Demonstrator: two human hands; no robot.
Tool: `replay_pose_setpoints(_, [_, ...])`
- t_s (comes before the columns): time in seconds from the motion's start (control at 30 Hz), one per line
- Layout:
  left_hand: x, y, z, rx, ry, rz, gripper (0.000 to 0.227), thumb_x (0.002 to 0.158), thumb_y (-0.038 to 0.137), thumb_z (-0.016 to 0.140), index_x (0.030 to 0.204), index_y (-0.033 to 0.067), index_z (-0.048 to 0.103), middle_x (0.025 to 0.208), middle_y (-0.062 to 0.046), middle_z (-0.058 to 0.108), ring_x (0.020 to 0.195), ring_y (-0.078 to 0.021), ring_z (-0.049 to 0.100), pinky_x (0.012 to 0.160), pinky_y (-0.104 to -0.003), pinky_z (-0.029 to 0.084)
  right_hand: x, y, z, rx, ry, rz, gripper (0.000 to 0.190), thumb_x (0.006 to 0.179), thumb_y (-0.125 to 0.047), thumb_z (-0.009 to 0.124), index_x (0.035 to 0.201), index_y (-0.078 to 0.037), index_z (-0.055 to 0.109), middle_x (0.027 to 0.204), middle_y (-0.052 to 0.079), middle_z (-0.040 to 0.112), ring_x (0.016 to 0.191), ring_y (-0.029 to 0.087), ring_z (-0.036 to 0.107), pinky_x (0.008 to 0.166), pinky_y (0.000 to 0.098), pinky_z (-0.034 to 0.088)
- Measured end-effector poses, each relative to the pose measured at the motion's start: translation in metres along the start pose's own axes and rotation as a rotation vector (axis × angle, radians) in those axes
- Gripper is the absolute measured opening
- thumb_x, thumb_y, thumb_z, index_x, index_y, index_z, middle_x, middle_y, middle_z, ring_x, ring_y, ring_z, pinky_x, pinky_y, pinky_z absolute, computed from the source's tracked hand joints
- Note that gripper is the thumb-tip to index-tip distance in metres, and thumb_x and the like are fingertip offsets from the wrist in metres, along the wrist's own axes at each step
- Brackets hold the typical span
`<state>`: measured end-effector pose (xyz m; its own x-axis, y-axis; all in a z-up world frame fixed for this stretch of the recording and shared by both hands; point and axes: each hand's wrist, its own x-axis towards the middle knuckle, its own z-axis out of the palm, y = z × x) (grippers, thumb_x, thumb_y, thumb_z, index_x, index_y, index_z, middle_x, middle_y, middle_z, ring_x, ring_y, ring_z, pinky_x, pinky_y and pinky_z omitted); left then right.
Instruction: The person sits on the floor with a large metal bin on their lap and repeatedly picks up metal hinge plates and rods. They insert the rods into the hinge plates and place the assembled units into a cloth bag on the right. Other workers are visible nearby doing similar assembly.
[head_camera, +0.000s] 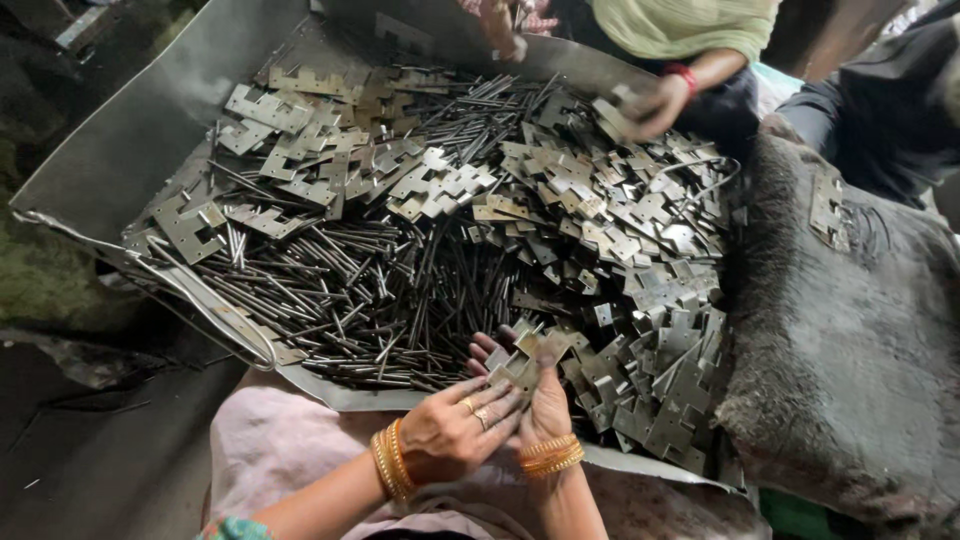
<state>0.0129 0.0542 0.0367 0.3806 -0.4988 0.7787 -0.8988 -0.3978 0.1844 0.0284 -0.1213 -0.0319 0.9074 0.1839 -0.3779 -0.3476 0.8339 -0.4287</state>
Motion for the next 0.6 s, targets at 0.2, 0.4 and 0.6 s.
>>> replay_pose_setpoints(0.2, [-0.019, 0.0, 0.009, -0.534, 0.042, -1.212, 0.037, 0.086, 0.018, 0.073, 0.116, -0.001, 0.065, 0.102, -0.014, 0.072, 0.097, -0.0324, 0.07, 0.085, -0.043, 0.054, 0.008, 0.032, 0.026, -0.329, 0.056, -0.169, 0.067, 0.086, -0.028, 0.076, 0.142, -0.003, 0.05, 0.125, 0.019, 0.072, 0.116, 0.029, 0.064, 0.098, 0.0423, 0.052])
replay_pose_setpoints(0.4, [-0.059, -0.051, -0.048, -0.28, -0.371, -1.011, 0.031, 0.087, 0.017, 0.069, 0.117, 0.0104, 0.07, 0.106, -0.012, 0.075, 0.103, -0.0321, 0.069, 0.089, -0.044, 0.051, 0.01, 0.029, 0.081, -1.283, -0.079, -1.017, 0.068, 0.084, -0.02, 0.076, 0.138, 0.009, 0.046, 0.134, 0.022, 0.055, 0.119, 0.033, 0.054, 0.095, 0.0447, 0.044])
replay_pose_setpoints(0.6, [-0.061, -0.166, -0.07, -0.464, -0.617, -0.492, 0.028, 0.094, 0.034, 0.063, 0.109, 0.0162, 0.079, 0.112, -0.008, 0.077, 0.106, -0.0256, 0.07, 0.096, -0.038, 0.054, 0.013, 0.001, 0.056, -2.069, -0.26, -0.233, 0.031, 0.076, -0.018, 0.085, 0.106, -0.01, 0.078, 0.094, 0.008, 0.079, 0.088, 0.023, 0.072, 0.076, 0.0341, 0.056])
